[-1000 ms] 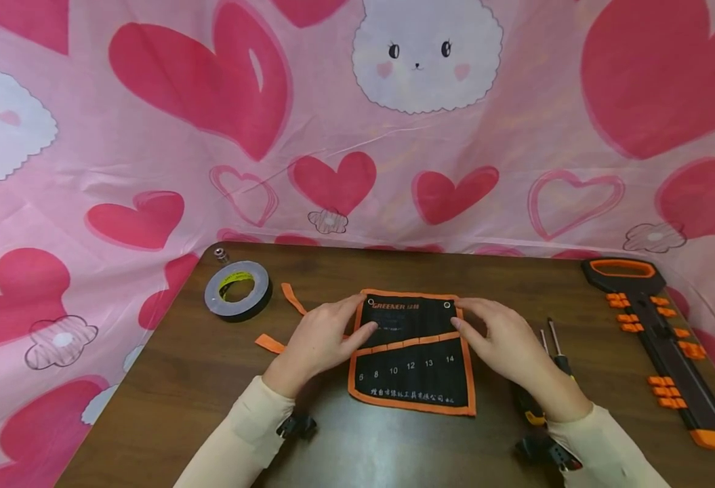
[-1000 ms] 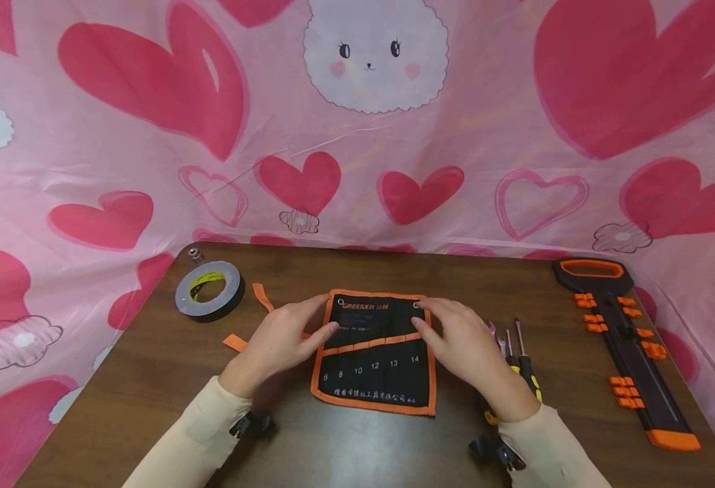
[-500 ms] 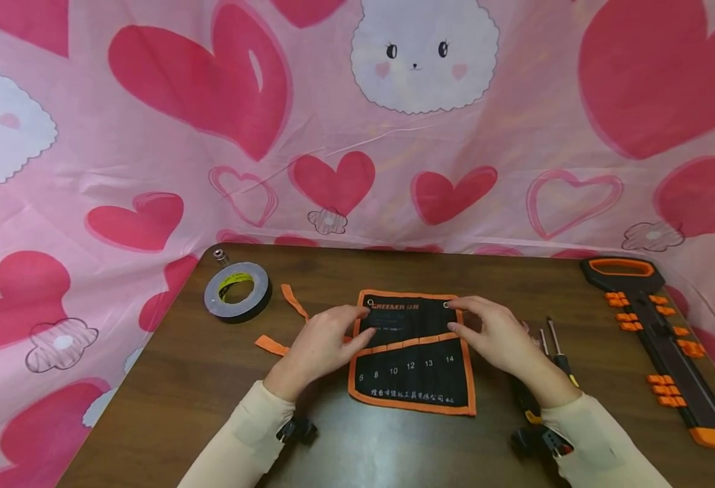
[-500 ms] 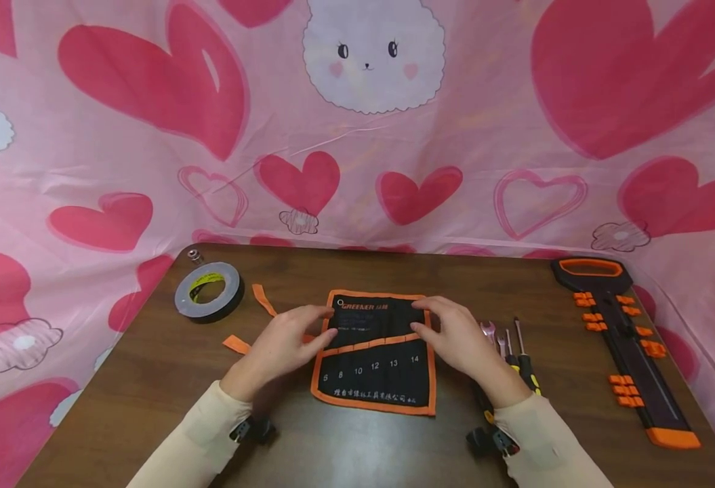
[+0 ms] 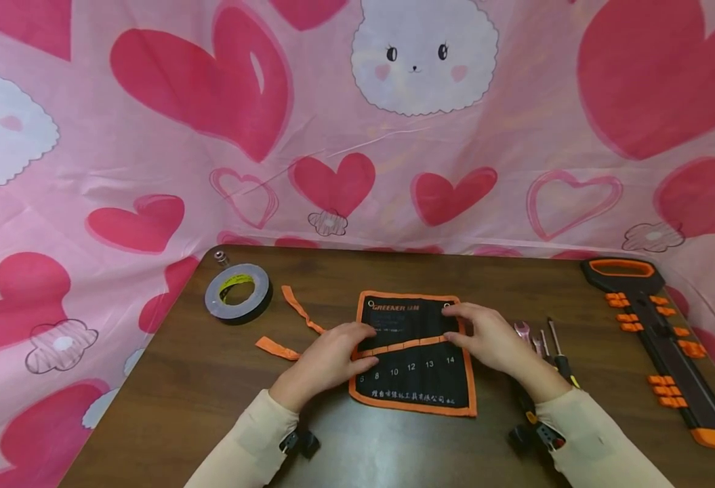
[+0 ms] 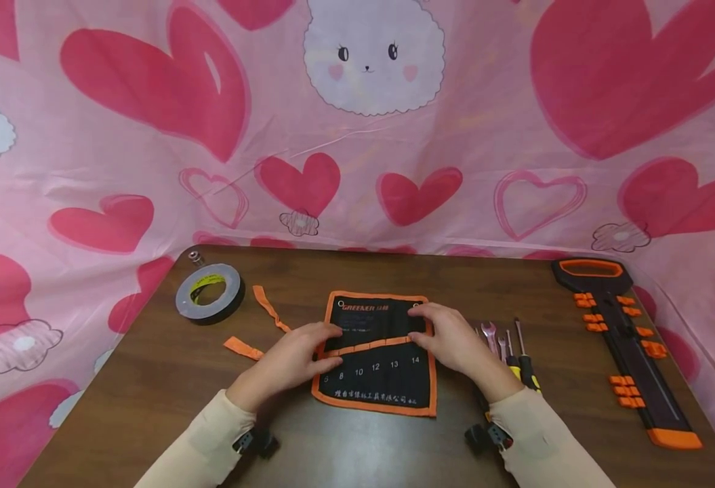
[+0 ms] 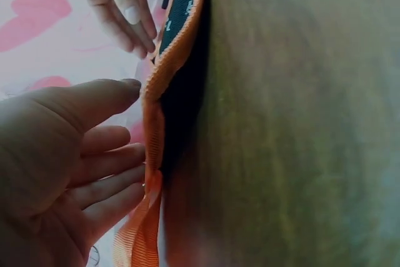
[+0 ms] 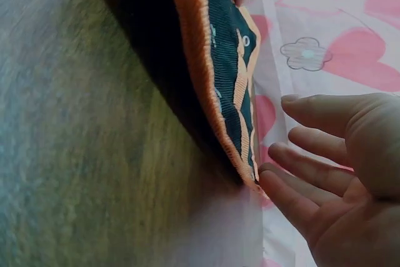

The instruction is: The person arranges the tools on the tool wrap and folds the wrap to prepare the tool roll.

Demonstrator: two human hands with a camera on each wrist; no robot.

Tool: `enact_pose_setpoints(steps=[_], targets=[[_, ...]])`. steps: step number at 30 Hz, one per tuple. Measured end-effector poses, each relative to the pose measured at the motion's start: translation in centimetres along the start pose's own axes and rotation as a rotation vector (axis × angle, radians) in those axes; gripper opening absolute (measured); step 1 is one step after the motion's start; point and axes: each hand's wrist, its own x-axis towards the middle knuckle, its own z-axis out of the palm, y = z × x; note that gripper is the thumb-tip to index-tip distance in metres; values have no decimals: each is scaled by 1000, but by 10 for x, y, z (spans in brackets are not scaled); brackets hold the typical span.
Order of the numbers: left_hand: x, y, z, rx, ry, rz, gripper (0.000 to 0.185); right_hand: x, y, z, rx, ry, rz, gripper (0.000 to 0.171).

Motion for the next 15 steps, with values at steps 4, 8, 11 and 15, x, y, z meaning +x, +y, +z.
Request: enact_pose_setpoints(steps=[4,8,11,15], targets=[[-1,0,2,-3,-44,-21,51,1,2,2,-17,-43,-1,45],[-1,0,2,9,-61,-24,53,1,3,3,-38,-73,2,45],[-1,-1,3,34,-57,-5,53,1,3,4,-59,-88,-3,44],[-1,-2,2,41,-49,11,51,2,3,6,-87,-96,-22,41]])
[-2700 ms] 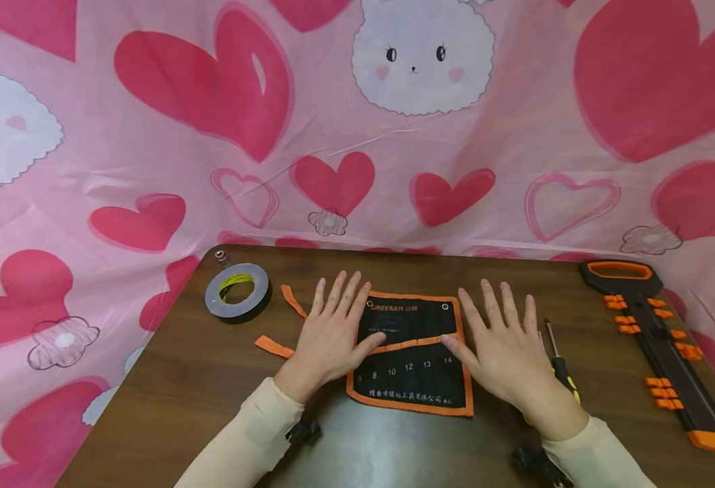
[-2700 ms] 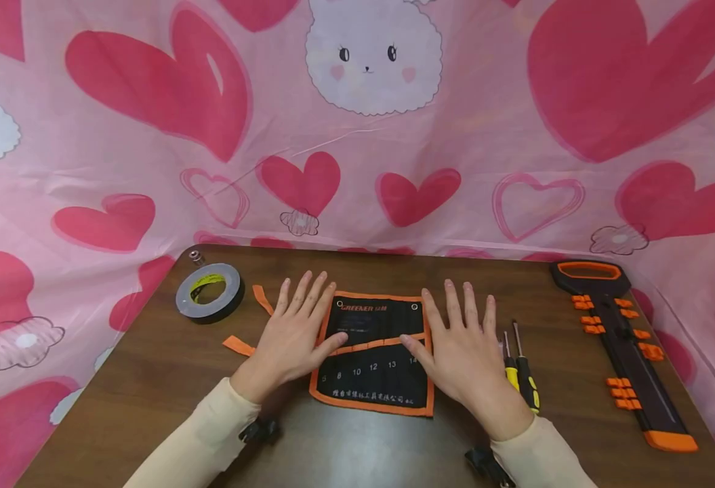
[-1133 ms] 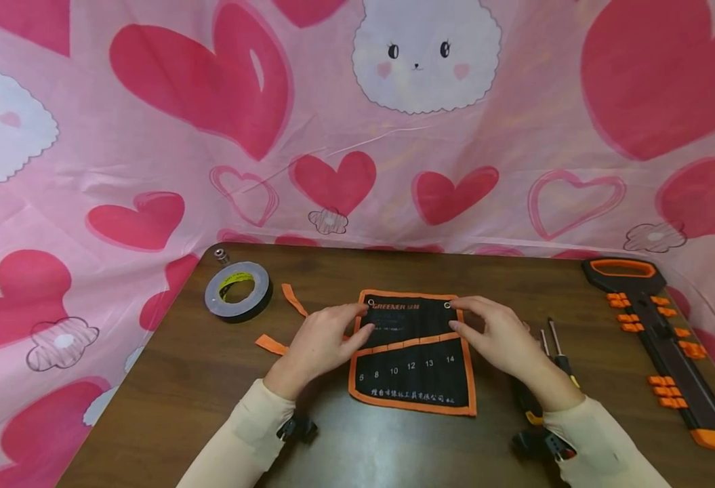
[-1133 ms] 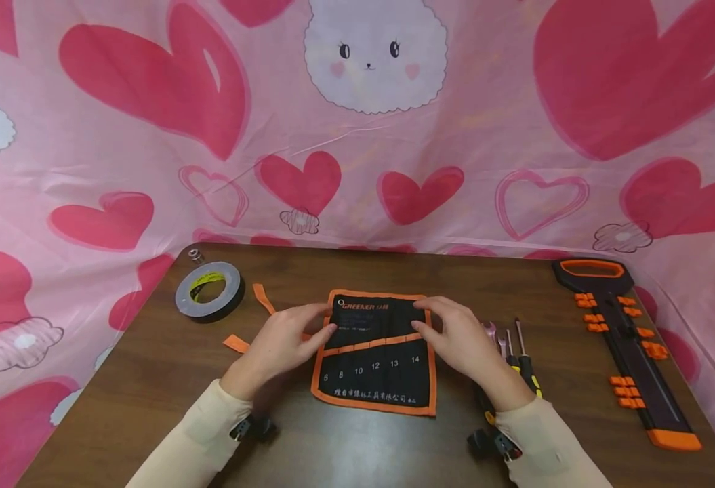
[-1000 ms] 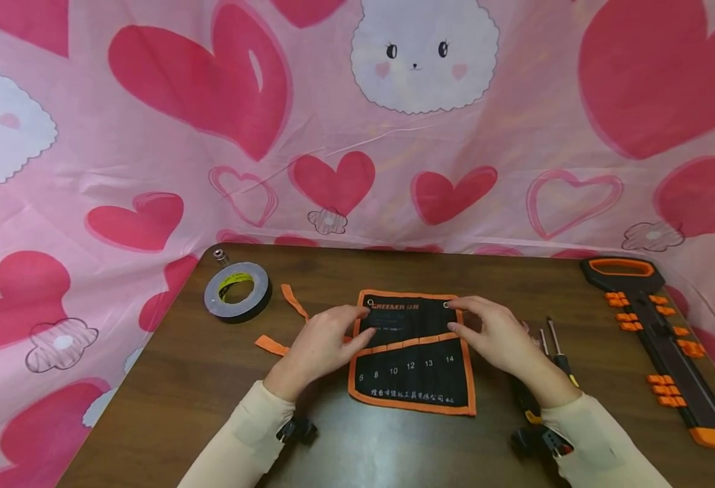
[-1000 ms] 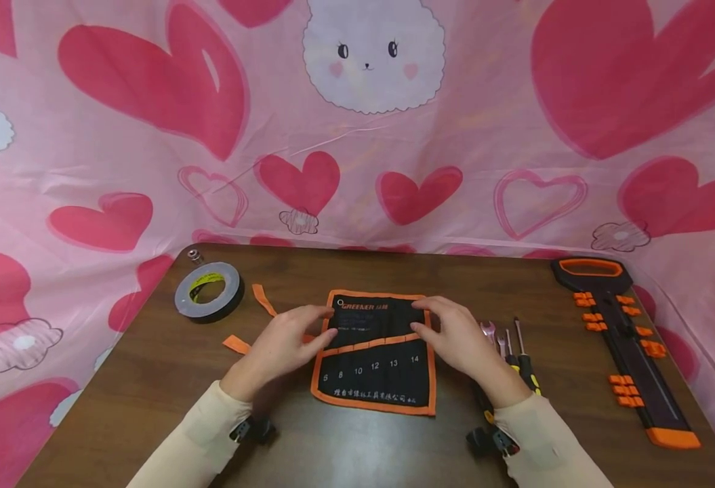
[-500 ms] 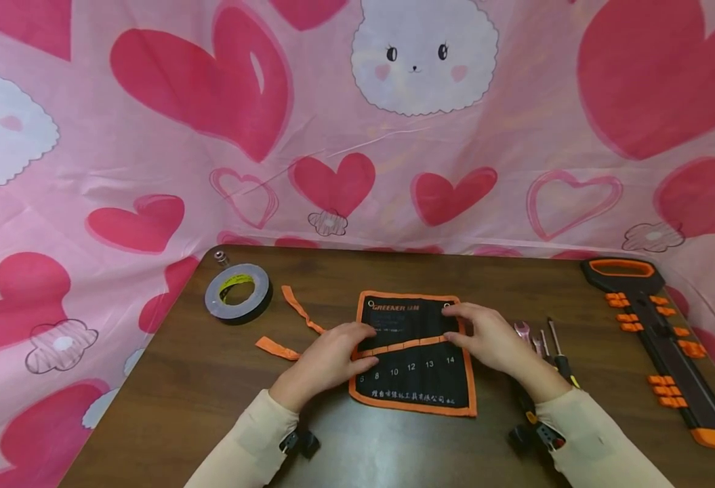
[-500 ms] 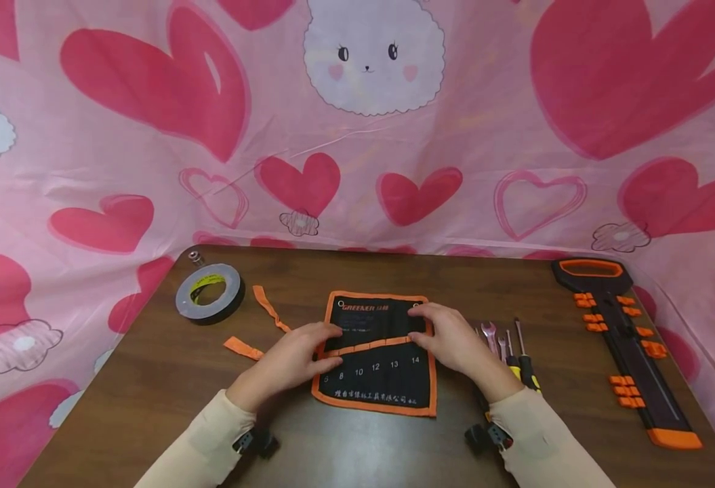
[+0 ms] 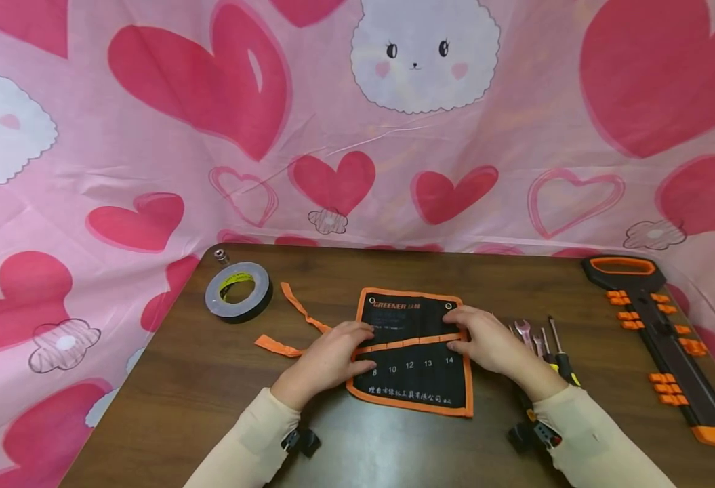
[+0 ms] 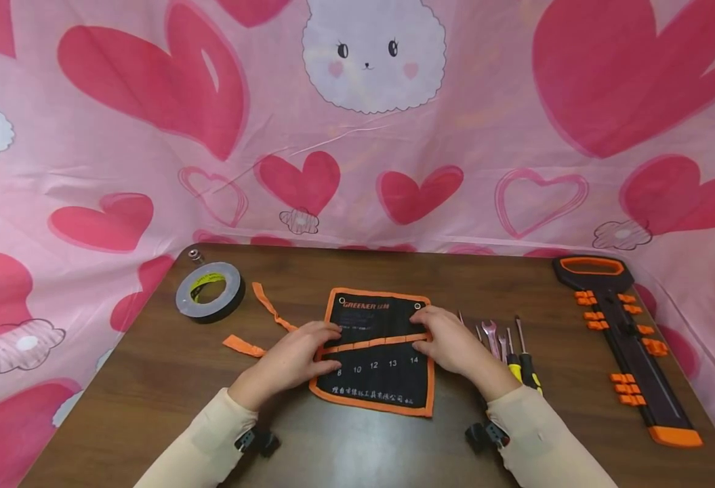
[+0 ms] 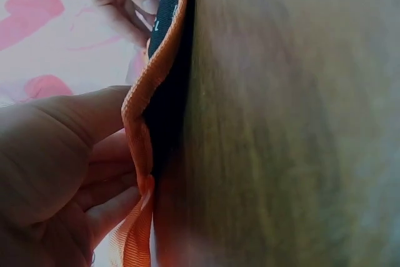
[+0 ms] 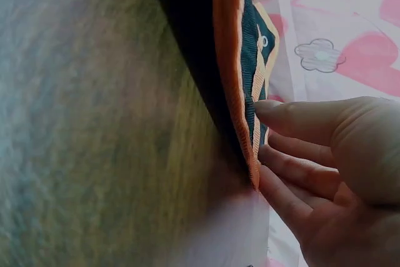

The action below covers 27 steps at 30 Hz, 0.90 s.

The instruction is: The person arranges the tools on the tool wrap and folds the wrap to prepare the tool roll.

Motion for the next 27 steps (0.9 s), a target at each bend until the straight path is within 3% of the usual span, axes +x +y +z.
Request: enact_pose_setpoints(steps=[12,27], targets=[[9,-5,-4,-33,7,-23,52,-2,-1,7,-33,44,-41,34],[18,-5,-5,15,3,-35,53,-9,-7,14,-62,81,0,35]])
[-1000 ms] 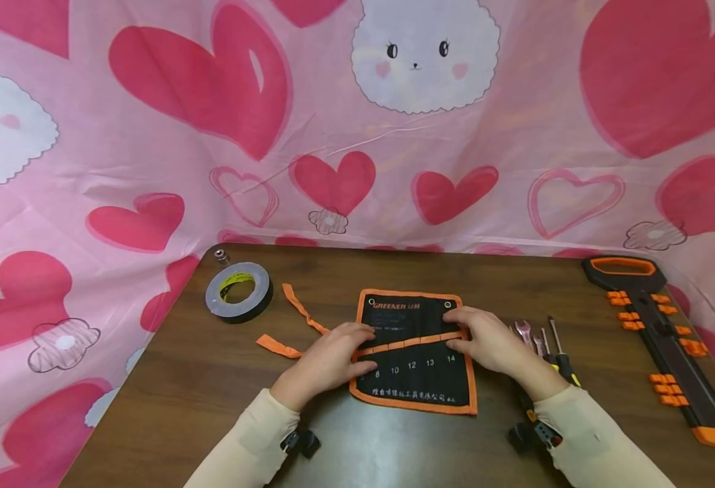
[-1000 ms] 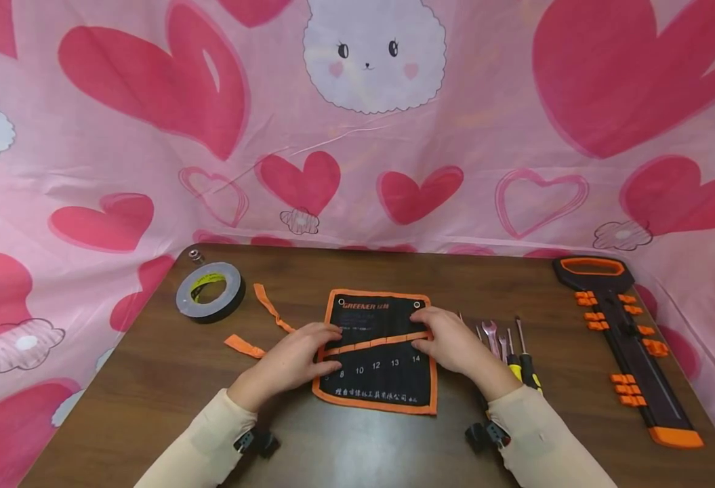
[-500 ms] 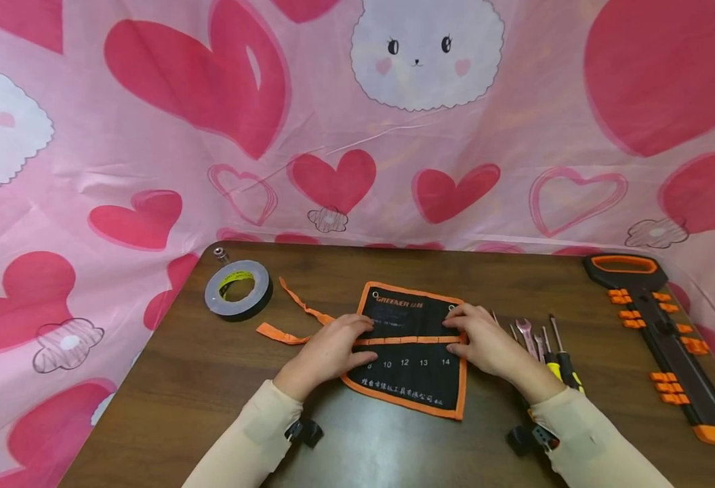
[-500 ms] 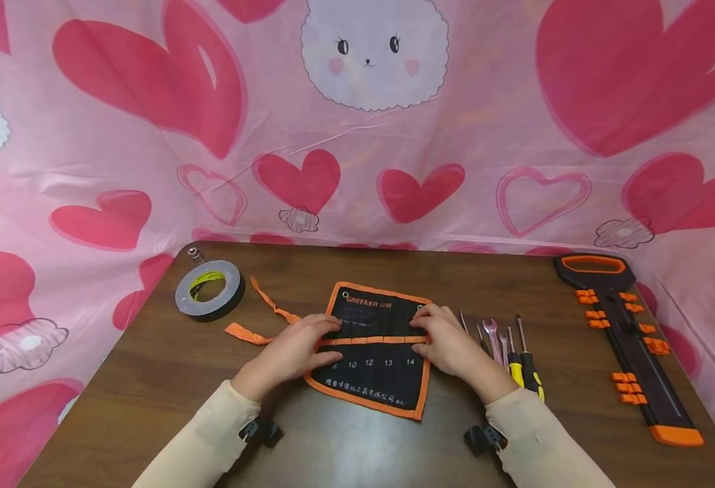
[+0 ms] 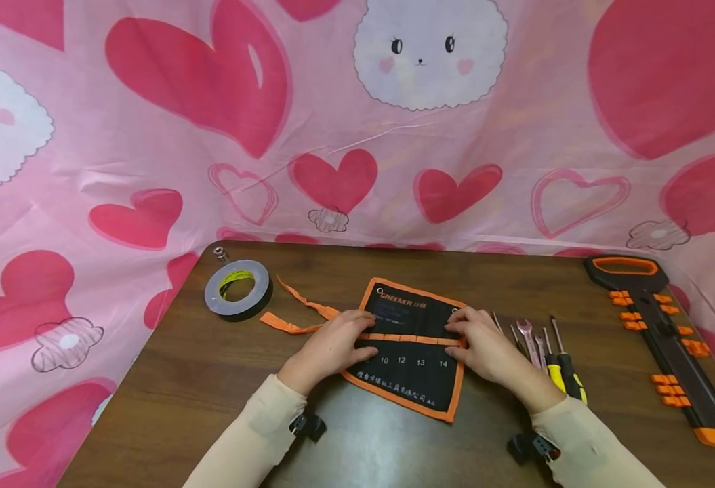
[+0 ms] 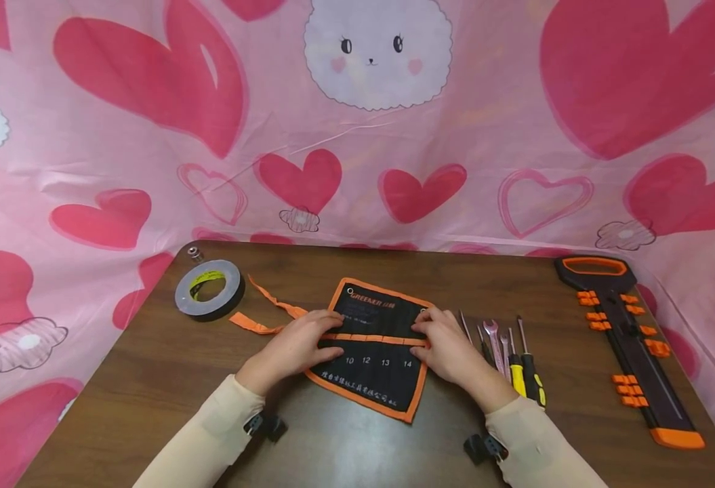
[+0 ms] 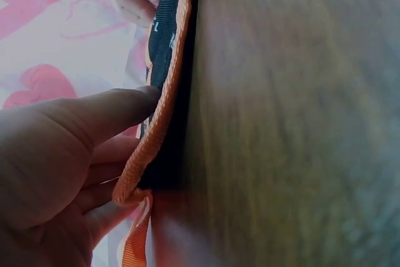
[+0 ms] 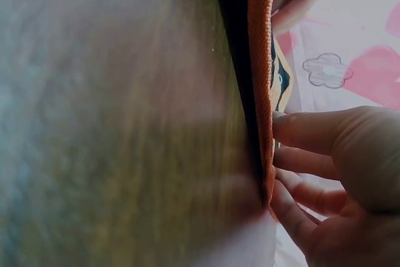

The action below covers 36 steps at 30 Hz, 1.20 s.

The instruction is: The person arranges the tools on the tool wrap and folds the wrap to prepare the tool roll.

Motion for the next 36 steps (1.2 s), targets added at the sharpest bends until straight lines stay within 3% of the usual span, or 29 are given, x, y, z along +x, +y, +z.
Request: enact_pose_setpoints(steps=[9,20,29,36], targets=[[5,0,2,29,-20,-18,61,-3,-6,3,-42,22,-12,34],[11,-1,0,15,-11,22,61,-7,-7,5,-63,55,-16,34],[14,-4,-3,-6,-60,21,61,-9,-10,1,-83,29,13,38],[20,-13,4,-36,-47,52,61,-9,-12,-1,-69,7,53,40]])
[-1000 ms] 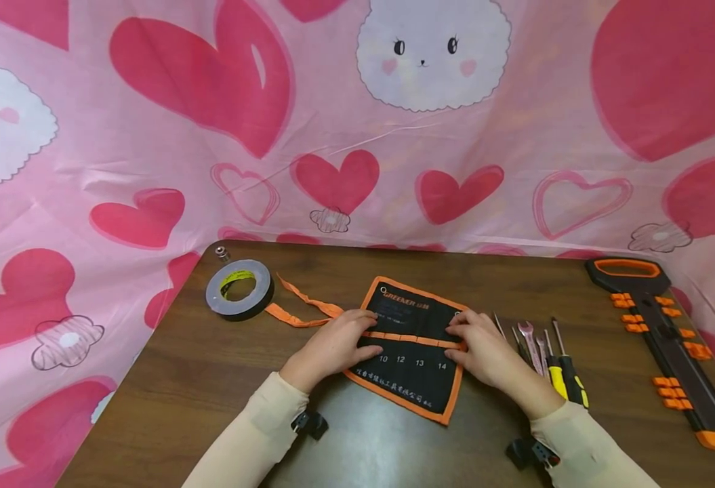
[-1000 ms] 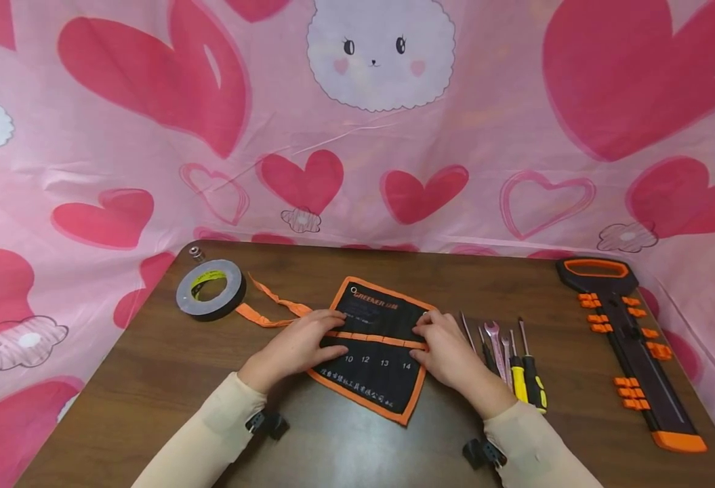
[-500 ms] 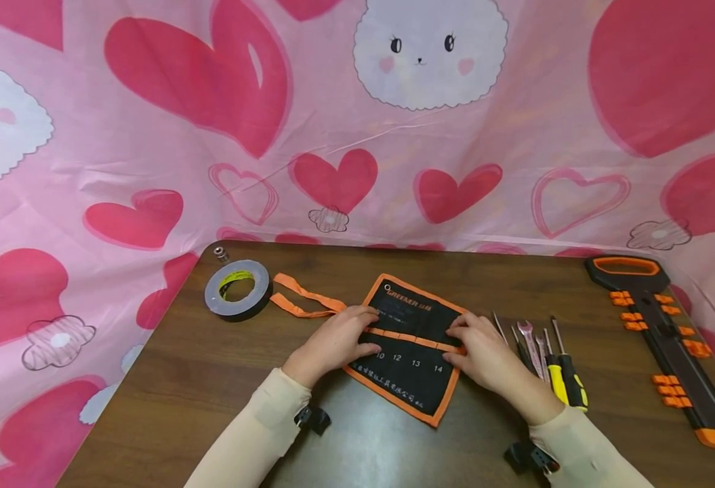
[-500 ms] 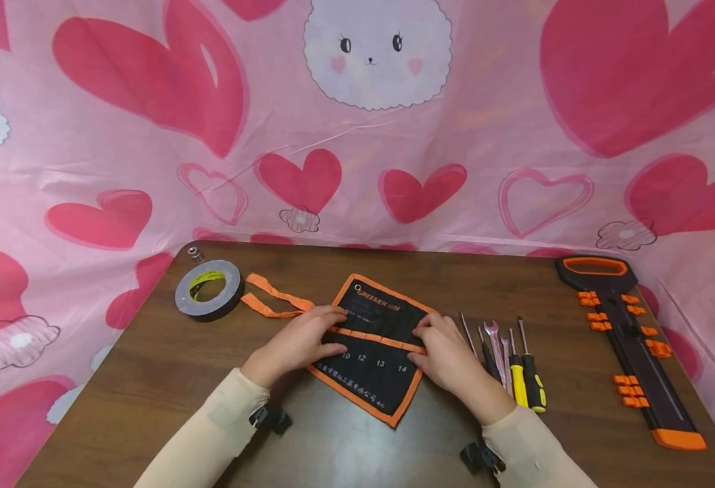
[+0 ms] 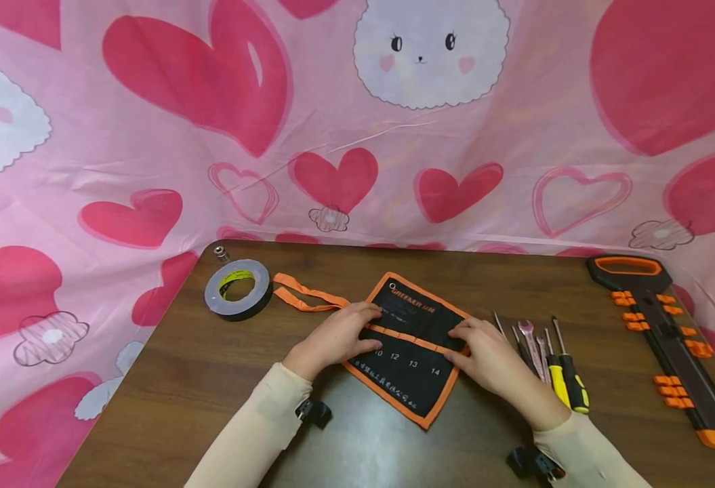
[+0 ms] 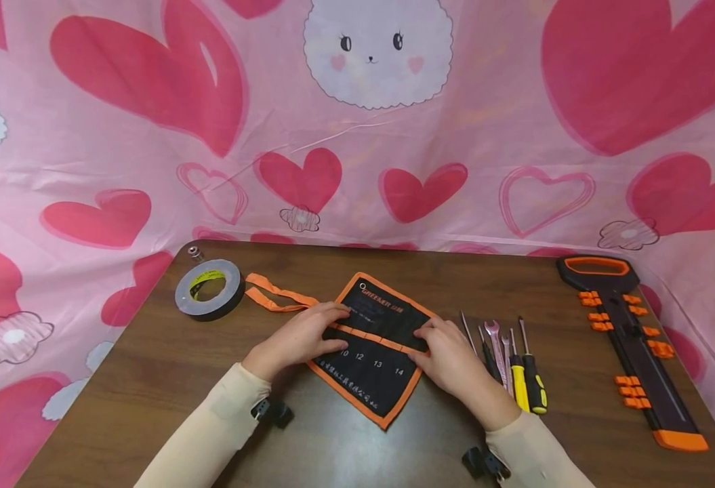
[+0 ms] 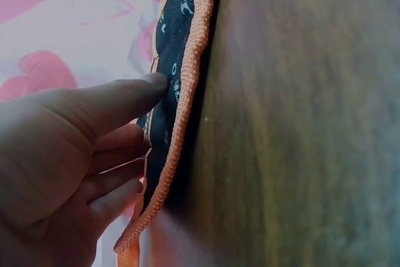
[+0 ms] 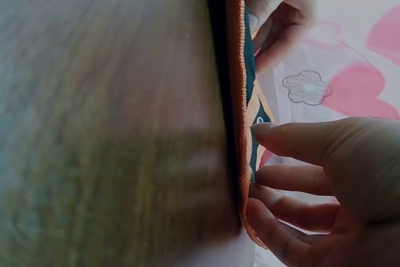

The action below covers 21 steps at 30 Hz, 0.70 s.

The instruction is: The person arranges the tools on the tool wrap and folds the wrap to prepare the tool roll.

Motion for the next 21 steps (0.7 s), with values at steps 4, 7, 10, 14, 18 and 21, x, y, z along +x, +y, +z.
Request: enact_pose_setpoints(steps=[4,7,10,14,18,21], targets=[[-6,7,-7,-33,6,-12,61,0,2,-3,57,30,-13,38],[-11,10,-7,-46,40,-14,62,0,4,-6,102,71,-24,35],[-18,15,-8,-47,81,-41,61,2,6,-11,118,114,-35,33],[-30,23,-9,-36,126,-101,61,10,9,-16,138,133,-66,34],[-40,31,-5,-4,127,-134,65,20,13,-15,147,105,-92,34],[-45,34,0,18,99,-145,70,25,15,-13,144,63,-89,35]])
